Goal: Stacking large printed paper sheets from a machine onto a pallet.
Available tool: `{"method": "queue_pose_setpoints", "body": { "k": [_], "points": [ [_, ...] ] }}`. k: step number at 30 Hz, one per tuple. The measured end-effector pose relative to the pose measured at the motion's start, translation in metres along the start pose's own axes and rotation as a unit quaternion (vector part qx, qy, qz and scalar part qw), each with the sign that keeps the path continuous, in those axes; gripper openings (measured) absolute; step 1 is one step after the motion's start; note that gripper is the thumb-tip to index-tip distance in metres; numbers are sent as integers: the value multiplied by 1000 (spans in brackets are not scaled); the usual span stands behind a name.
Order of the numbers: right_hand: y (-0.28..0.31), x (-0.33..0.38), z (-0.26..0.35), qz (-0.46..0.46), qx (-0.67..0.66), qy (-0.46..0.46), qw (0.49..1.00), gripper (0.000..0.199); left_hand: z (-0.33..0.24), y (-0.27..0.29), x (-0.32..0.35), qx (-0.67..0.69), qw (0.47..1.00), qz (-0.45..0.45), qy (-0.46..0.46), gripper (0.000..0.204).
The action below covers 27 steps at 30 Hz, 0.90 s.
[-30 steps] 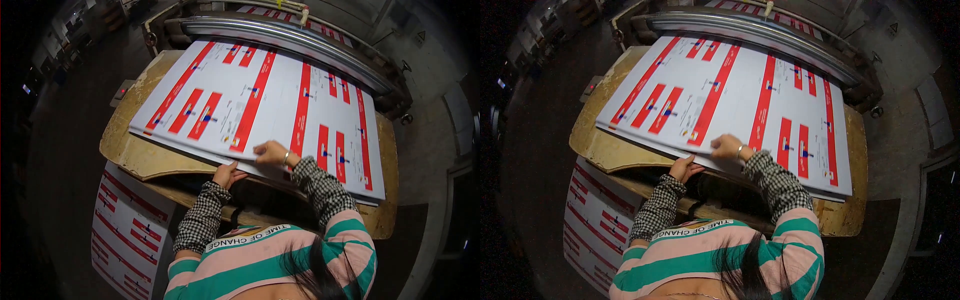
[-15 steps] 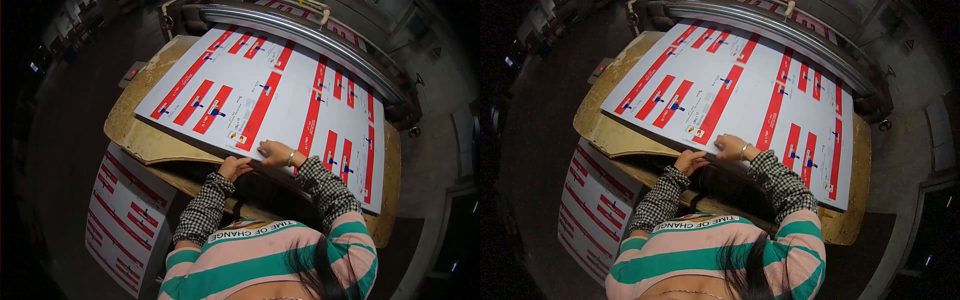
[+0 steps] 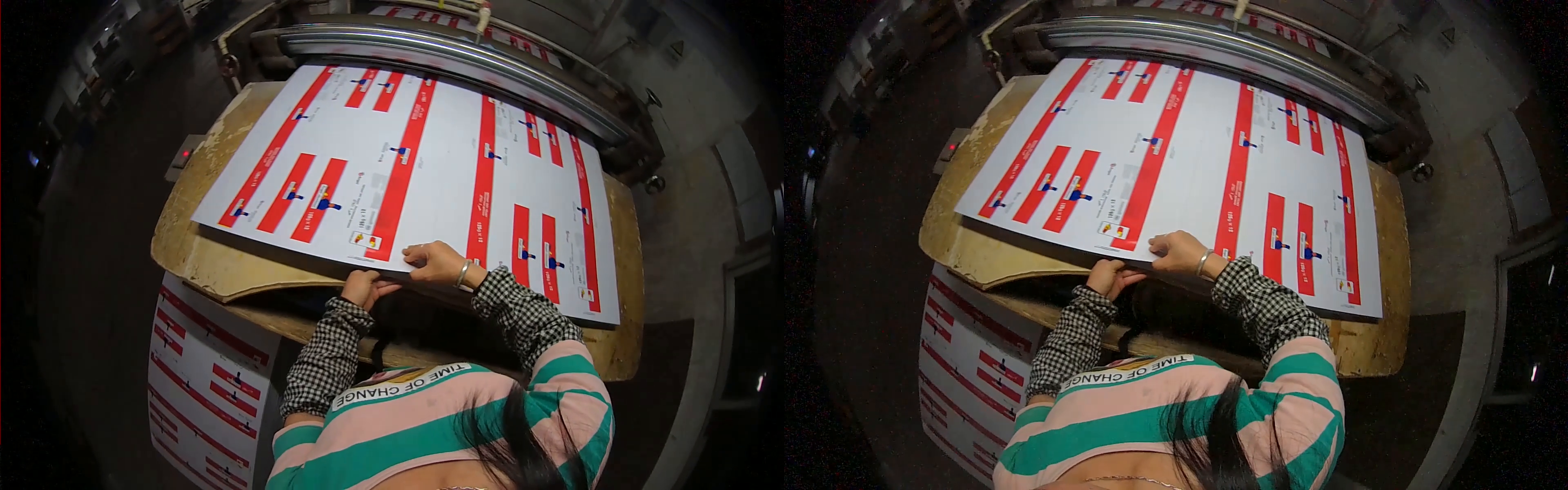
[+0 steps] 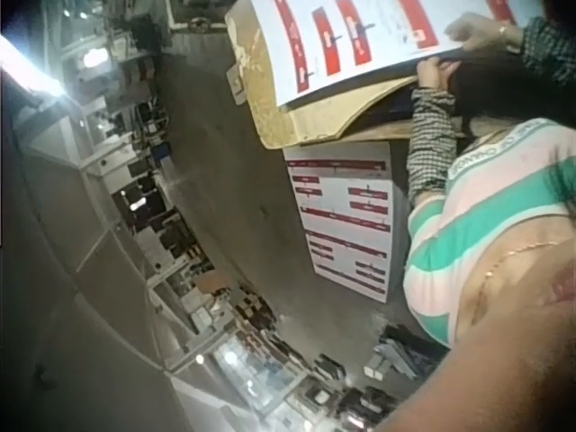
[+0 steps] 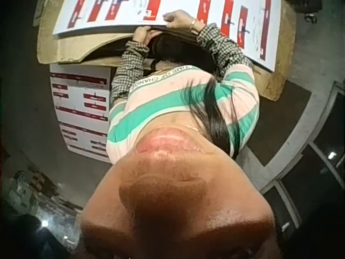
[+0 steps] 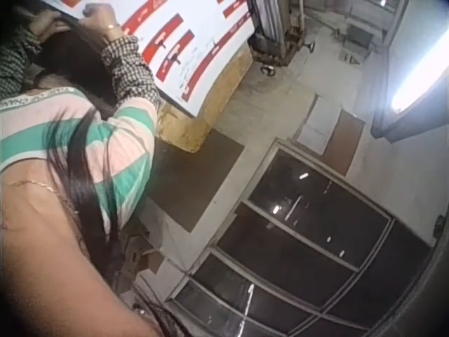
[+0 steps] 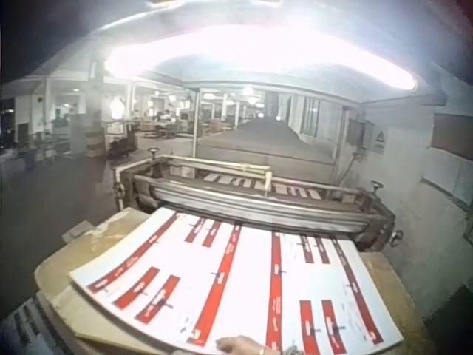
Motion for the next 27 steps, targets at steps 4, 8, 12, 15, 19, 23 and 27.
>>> {"method": "queue_pose_setpoints", "body": {
  "k": [4,8,12,15,19,23,27],
  "points": [
    [3,-21,-50,26,17,-225,974,28,20,24,-3,2,1000,-20,13,29],
    [23,-44,-60,-74,105,-142,982,51,8,8,-1,-16,999,-29,-8,27],
    [-46,-17,-7,47,309,-2,950,91,8,12,2,-43,998,-39,-8,30],
    [-38,-20,-11,94,215,0,972,79,4,8,8,-51,998,-24,-5,27],
    [9,-21,11,3,21,59,998,22,7,5,5,-17,999,36,5,26],
    [54,-13,55,-16,10,18,1000,20,19,27,-5,25,999,-42,9,30],
    [8,-8,36,37,-29,-25,999,28,25,54,-12,42,998,-42,-2,32]
  ]
}}
Point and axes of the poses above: each hand's wrist, its own x-axis away from the middle knuckle, its own y-axis out of the back of the hand, z = x × y, the point moved 10 cm from there along -x, towards the middle knuckle
